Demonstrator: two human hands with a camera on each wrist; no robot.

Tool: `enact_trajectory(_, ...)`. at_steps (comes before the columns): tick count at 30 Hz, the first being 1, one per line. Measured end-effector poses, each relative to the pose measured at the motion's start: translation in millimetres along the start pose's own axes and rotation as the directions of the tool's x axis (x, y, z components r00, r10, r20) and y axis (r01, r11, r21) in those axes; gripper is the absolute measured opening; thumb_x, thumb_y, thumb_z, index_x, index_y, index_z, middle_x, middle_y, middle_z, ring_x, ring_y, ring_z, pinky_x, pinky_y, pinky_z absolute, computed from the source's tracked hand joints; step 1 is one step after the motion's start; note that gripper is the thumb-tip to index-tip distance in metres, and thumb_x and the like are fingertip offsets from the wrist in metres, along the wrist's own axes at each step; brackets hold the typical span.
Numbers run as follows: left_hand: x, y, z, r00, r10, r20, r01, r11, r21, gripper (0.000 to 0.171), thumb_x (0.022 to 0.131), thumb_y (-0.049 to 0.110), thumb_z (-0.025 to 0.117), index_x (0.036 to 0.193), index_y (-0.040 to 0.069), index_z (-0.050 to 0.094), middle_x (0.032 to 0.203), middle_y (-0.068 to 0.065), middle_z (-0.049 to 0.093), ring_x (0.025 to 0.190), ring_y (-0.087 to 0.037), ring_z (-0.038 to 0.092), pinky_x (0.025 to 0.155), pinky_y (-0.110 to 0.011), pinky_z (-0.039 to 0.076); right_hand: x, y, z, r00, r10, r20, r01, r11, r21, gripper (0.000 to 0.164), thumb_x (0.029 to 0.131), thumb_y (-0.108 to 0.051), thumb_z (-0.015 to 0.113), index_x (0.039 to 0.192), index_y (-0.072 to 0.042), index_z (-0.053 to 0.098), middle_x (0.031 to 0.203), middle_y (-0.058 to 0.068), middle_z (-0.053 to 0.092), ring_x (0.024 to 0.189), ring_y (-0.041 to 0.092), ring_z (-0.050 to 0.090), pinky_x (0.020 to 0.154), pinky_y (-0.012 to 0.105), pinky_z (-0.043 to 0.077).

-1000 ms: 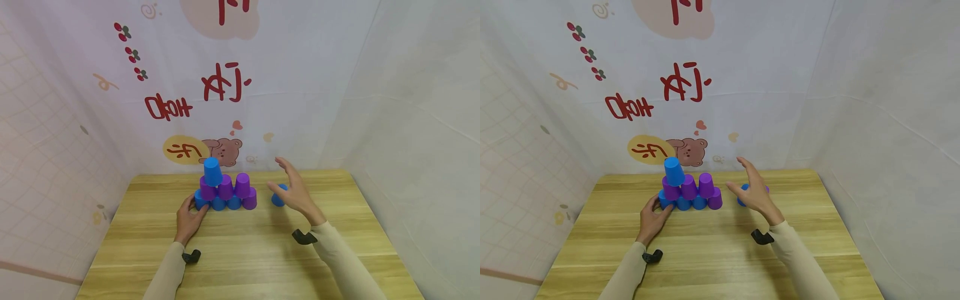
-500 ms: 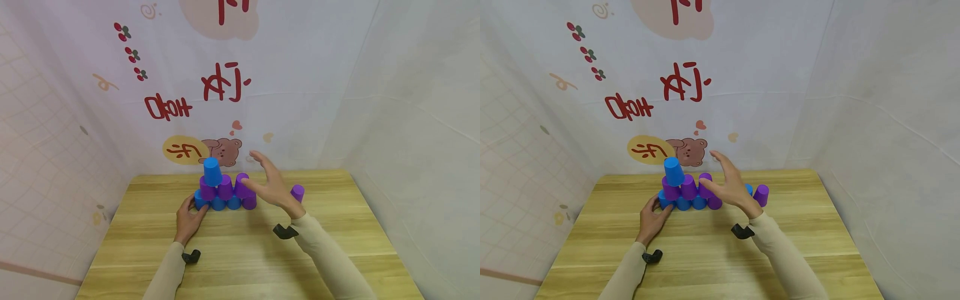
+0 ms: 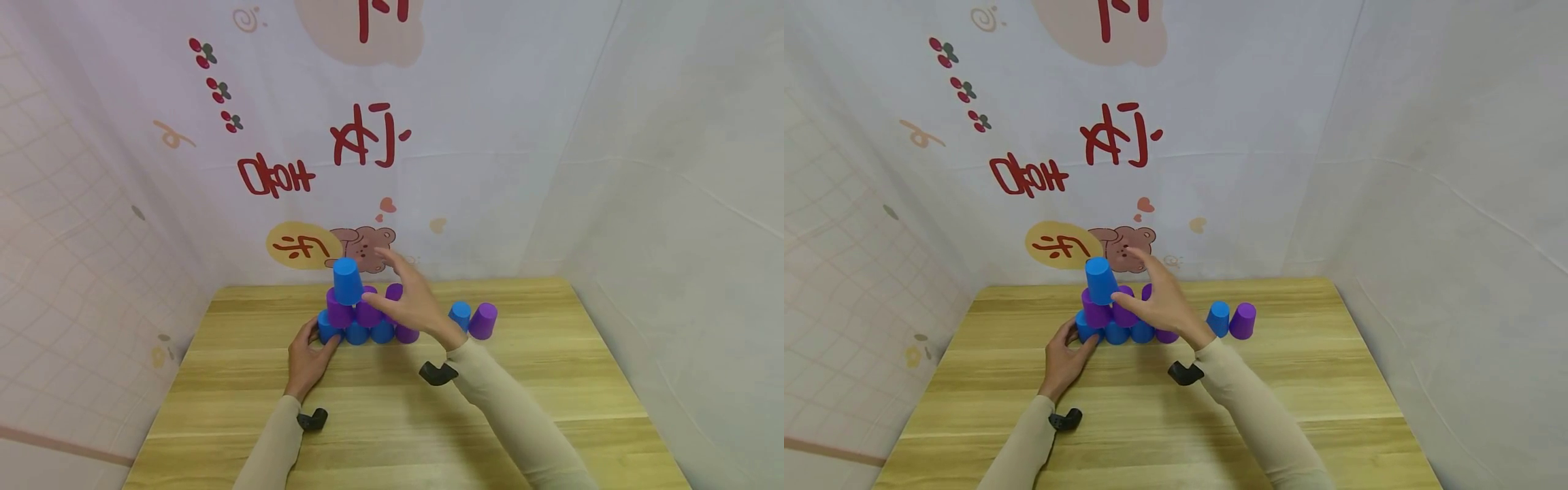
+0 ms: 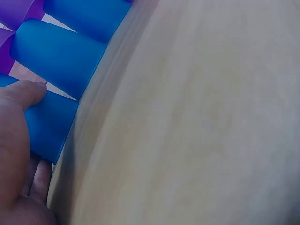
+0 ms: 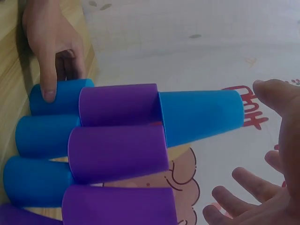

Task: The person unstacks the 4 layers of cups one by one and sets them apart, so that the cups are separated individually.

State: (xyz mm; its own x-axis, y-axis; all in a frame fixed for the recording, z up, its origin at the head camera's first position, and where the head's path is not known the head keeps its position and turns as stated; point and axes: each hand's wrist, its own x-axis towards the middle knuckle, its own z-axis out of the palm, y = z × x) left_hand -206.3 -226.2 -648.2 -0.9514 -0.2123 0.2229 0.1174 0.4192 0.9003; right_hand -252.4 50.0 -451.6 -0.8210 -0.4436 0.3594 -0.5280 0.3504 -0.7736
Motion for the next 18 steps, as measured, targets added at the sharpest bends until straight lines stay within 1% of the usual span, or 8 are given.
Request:
enact_trajectory(3, -1.1, 0.9, 0.6, 1.0, 0.027, -0.014, -0.027, 1.0, 0.002, 0.07, 0.097, 0.013, 0.09, 0.159, 0.004, 0.06, 0.154, -0.022, 0.07, 0.134, -0.039, 0.076, 0.119, -0.055, 0.059, 5.5, 2.0, 7.2, 0.999, -0.035, 0.006, 0.035, 0.999, 0.011, 0.087, 0.101, -0.036, 0.085, 0.174, -0.023, 0.04, 0.178, 0.004, 0.049, 0.164, 0.038, 0.049, 0.134, 0.065, 0.044)
enact_trajectory(7, -1.9, 1.4, 1.2, 0.998, 0.063, -0.03, -0.063, 0.998, 0.008, 0.069, 0.097, 0.011, 0.09, 0.158, 0.001, 0.061, 0.152, -0.024, 0.071, 0.132, -0.043, 0.076, 0.117, -0.059, 0.06, 11.2, 4.3, 15.4, 0.999, -0.04, 0.013, 0.04, 0.999, 0.031, 0.086, 0.101, -0.034, 0.085, 0.174, -0.024, 0.04, 0.175, 0.006, 0.053, 0.161, 0.034, 0.054, 0.134, 0.064, 0.046)
enact_trajectory(9, -1.7, 1.5, 1.0, 0.998, 0.06, -0.027, -0.06, 0.998, 0.005, 0.069, 0.097, 0.012, 0.09, 0.159, 0.002, 0.061, 0.152, -0.024, 0.071, 0.133, -0.043, 0.075, 0.117, -0.059, 0.06, 13.6, 5.3, 19.1, 0.999, -0.035, 0.016, 0.034, 0.998, 0.045, 0.086, 0.102, -0.033, 0.085, 0.174, -0.025, 0.04, 0.174, 0.006, 0.054, 0.16, 0.035, 0.055, 0.134, 0.062, 0.046)
enact_trajectory(11, -1.3, 1.5, 0.5, 0.999, 0.042, -0.018, -0.043, 0.999, -0.001, 0.069, 0.097, 0.013, 0.09, 0.159, 0.003, 0.061, 0.153, -0.023, 0.07, 0.134, -0.042, 0.075, 0.119, -0.059, 0.059, 15.6, 6.0, 22.3, 0.999, -0.031, 0.016, 0.03, 0.998, 0.061, 0.086, 0.102, -0.032, 0.086, 0.174, -0.024, 0.04, 0.173, 0.008, 0.055, 0.158, 0.037, 0.057, 0.134, 0.062, 0.046)
enact_trajectory(15, -0.9, 1.7, -0.1, 1.0, 0.009, -0.004, -0.009, 1.0, -0.007, 0.07, 0.098, 0.015, 0.09, 0.16, 0.005, 0.06, 0.155, -0.02, 0.07, 0.136, -0.039, 0.075, 0.121, -0.057, 0.058, 20.6, 5.8, 28.0, 0.999, -0.037, 0.013, 0.036, 0.997, 0.071, 0.086, 0.102, -0.029, 0.086, 0.173, -0.018, 0.041, 0.172, 0.01, 0.056, 0.156, 0.041, 0.059, 0.133, 0.063, 0.047)
enact_trajectory(18, -0.9, 1.6, 0.5, 1.0, 0.017, -0.009, -0.017, 1.0, 0.0, 0.07, 0.097, 0.014, 0.09, 0.16, 0.004, 0.06, 0.155, -0.021, 0.07, 0.135, -0.04, 0.075, 0.12, -0.057, 0.059, 24.1, 5.0, 31.2, 0.999, -0.049, 0.015, 0.048, 0.996, 0.071, 0.085, 0.102, -0.027, 0.086, 0.172, -0.011, 0.041, 0.172, 0.014, 0.056, 0.155, 0.042, 0.06, 0.133, 0.061, 0.048)
